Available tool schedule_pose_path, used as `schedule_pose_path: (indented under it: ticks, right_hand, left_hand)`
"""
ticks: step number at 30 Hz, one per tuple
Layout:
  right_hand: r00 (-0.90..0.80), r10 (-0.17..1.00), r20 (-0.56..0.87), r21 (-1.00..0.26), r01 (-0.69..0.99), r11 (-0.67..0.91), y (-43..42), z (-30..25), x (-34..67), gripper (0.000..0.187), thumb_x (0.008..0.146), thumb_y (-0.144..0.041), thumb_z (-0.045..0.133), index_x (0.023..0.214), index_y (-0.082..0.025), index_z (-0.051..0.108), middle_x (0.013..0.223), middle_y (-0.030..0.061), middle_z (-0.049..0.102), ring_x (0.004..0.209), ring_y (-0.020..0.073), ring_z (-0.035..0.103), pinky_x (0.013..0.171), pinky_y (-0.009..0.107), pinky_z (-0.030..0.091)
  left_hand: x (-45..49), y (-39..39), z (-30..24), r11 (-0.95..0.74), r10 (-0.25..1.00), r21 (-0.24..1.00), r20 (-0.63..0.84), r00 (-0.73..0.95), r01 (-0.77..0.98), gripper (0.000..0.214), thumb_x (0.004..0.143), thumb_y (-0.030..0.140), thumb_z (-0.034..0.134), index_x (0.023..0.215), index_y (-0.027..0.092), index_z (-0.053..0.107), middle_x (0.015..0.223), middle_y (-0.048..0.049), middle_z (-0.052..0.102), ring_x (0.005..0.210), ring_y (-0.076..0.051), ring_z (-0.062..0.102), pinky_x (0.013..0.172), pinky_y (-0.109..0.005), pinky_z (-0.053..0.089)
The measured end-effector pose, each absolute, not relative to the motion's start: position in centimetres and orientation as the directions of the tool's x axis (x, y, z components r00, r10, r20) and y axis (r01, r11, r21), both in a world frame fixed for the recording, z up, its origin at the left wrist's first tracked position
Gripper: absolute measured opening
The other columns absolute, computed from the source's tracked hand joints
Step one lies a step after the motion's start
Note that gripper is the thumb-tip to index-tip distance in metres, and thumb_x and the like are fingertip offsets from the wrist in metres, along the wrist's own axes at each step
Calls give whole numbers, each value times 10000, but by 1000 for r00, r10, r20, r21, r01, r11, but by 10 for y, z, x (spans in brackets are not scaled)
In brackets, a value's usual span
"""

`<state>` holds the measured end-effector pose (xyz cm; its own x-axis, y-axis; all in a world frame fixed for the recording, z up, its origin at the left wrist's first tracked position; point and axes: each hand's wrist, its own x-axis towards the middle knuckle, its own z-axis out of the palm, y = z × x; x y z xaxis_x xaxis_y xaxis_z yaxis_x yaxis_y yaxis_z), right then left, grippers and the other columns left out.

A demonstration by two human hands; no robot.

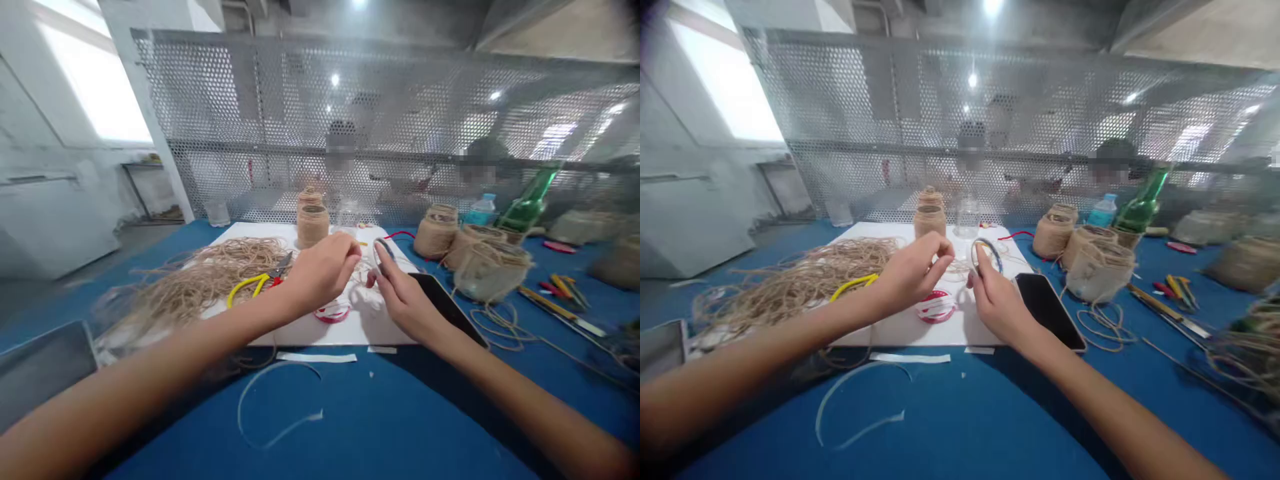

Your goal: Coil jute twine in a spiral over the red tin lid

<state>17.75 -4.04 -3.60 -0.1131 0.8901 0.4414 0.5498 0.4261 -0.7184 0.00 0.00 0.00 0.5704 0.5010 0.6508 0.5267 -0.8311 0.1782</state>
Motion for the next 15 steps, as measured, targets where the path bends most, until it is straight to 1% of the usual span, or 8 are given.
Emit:
schedule_pose_path:
  ticks: [4,8,10,12,15]
  right_hand:
    - [-64,900,431,-757,518,399,-38,-36,181,556,835,-209,360,1378,-94,373,792,34,549,732,172,485,737,317,372]
    - [-35,915,402,-824,423,378,-34,-36,182,523,818,-198,373,1335,-134,431,754,9,553,710,159,472,706,297,369]
    - [-22,923,384,-857,364,365,-33,-35,182,519,804,-199,397,1317,-147,450,720,-6,557,671,150,449,681,288,363]
    - [-2,933,361,-889,302,345,-33,-35,181,508,794,-204,412,1294,-148,474,692,-13,561,644,143,429,658,282,357]
    - [23,946,324,-927,206,313,-32,-36,182,492,794,-220,416,1272,-138,495,678,-10,569,633,136,423,639,276,352]
  left_hand:
    - [1,-4,0,-820,529,206,629,570,533,99,912,223,402,875,169,477,848,-26,571,740,-152,513,643,-280,373]
    - [1,-4,2,-837,540,316,611,579,446,91,909,190,397,885,158,479,830,-27,563,726,-139,510,650,-268,389]
    - [1,-4,2,-841,538,346,616,575,416,92,906,179,393,893,155,481,828,-29,558,730,-138,509,657,-267,398]
    - [1,-4,2,-848,527,346,623,577,401,101,905,173,377,900,154,476,842,-36,550,755,-145,510,683,-278,410]
    - [2,-7,-1,-871,487,304,632,603,386,124,911,185,337,913,152,456,909,-61,546,809,-158,519,734,-302,430]
